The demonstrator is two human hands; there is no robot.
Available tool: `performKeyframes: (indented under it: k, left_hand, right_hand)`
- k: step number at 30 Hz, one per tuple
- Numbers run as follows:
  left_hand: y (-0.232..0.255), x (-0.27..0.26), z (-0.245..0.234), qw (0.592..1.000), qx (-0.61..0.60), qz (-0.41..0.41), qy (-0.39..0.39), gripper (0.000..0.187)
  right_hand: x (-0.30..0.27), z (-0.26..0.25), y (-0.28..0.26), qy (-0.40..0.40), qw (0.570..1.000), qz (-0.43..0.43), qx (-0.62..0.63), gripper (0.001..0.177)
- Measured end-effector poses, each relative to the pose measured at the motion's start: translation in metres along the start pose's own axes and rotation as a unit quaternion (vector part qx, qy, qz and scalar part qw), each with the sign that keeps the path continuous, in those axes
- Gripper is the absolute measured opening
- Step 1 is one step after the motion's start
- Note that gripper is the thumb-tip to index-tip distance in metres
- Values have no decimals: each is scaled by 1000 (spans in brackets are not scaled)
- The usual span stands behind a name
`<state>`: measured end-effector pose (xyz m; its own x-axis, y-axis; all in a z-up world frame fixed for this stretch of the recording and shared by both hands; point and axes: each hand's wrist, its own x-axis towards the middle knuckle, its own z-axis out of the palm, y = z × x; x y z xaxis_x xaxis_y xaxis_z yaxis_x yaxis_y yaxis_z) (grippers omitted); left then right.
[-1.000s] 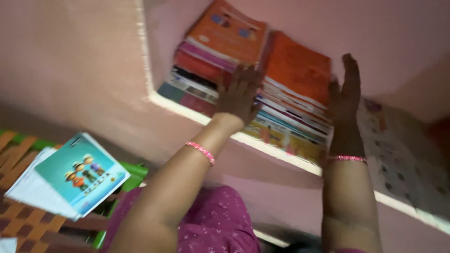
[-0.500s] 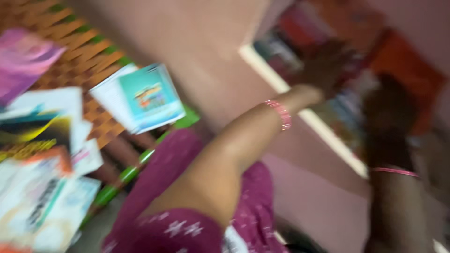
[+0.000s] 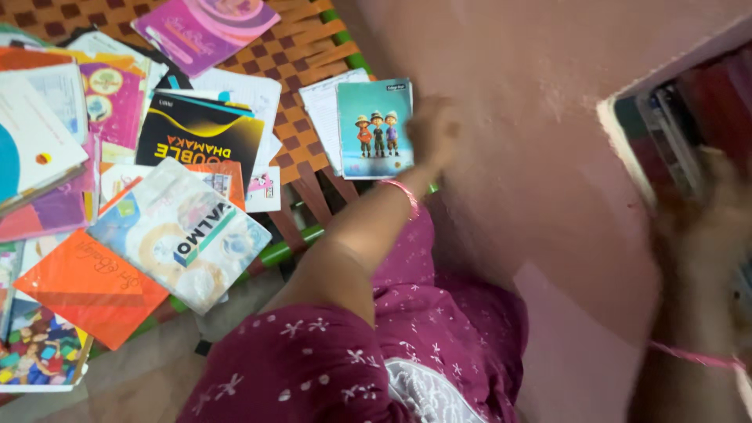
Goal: The person repeatedly picks up books and notebooks from a woven charpai bed and places them onto a wall shelf. They handle items one at a time or in small groups, occasionally flipping pages, and continue stacking until the shelf is filled.
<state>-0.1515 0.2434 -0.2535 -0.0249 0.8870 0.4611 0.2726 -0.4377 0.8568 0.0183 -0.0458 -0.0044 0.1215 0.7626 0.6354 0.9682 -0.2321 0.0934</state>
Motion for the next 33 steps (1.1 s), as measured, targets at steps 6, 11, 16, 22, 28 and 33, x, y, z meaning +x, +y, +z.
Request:
performKeyframes:
  k: [6, 11, 16, 22, 28, 33]
  left_hand:
    - [-112, 12, -48, 908, 168, -351, -159, 47]
    - [-132, 18, -66, 865, 245, -373, -231, 66]
    - [-168, 16, -39, 864, 265, -383, -191, 89]
    - [-197, 14, -22, 888, 309, -324, -104, 66]
    - [-209, 21, -29, 908, -64, -387, -147, 53]
    - [-227, 15, -54, 941, -104, -323, -4, 44]
  right_hand:
    - [60, 103, -99, -77, 960, -237, -130, 25]
    - [100, 140, -100, -109, 939, -238, -224, 27]
    - [104, 141, -105, -187, 904, -273, -272, 34]
    - [104, 140, -111, -146, 897, -276, -313, 24]
    - [105, 141, -111, -140, 892, -281, -326, 24]
    - [103, 141, -109, -150, 895, -280, -312, 32]
